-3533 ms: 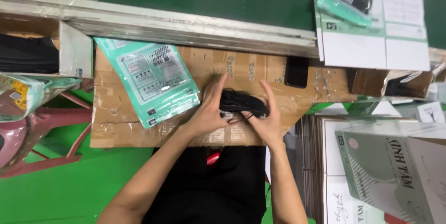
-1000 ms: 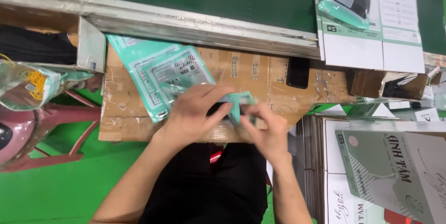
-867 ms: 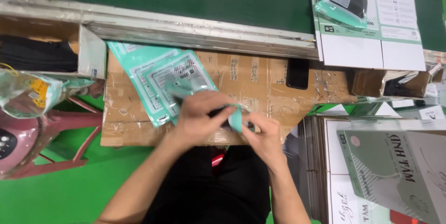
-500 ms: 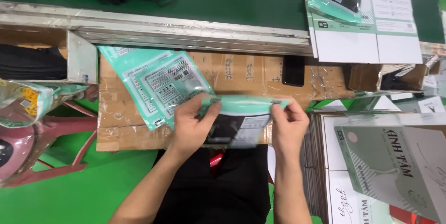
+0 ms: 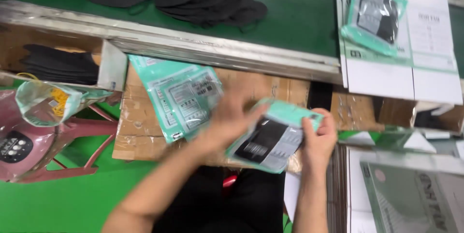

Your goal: The recorder is packing black face masks into individual green plastic pouches, grouping them, and then packing them into cardboard boxes while sealing them with a tape dispenser.

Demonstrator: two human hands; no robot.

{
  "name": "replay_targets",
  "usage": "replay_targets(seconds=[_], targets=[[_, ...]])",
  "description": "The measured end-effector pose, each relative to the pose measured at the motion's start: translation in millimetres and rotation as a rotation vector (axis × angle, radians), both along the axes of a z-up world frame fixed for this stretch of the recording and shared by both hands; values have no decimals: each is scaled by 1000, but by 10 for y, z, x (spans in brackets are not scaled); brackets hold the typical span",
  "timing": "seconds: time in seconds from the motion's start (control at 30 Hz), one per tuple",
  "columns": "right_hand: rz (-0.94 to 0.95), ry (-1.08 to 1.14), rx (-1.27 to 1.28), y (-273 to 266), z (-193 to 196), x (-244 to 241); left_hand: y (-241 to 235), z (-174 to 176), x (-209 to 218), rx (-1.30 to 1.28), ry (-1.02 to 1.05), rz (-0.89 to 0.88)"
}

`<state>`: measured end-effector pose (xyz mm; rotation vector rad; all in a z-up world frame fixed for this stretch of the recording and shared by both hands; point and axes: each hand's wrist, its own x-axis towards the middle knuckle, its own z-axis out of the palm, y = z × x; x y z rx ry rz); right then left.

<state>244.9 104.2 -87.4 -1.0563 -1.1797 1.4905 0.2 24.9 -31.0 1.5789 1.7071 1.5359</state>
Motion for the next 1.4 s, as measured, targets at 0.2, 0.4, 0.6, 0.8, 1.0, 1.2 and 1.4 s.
replay_targets(seconds=[0.2,0.4,0.6,0.8,1.0,1.2,1.4], targets=[[-235,-684,751,237,193,-60,1243,47,-1367,-47,815,511],[-26,-533,587,-36,241,-299,1535,-248,-1451,-292,1138,414],[244,-185,551,-205,149,-206,-13,349,-64,220,736,-426],[420,-378,422,-469,-26,-228,-619,-277,-16,15,256,-259],[526,-275,285,-615,9,-397,-686,-961,73,-331,40,-204],[489,-186,233,-565,-189,-339,-627,-1165,119,-146,71,-185],[536,-265,331,-608,-95,-310,-679,-1002,204,-169,-151,-187]])
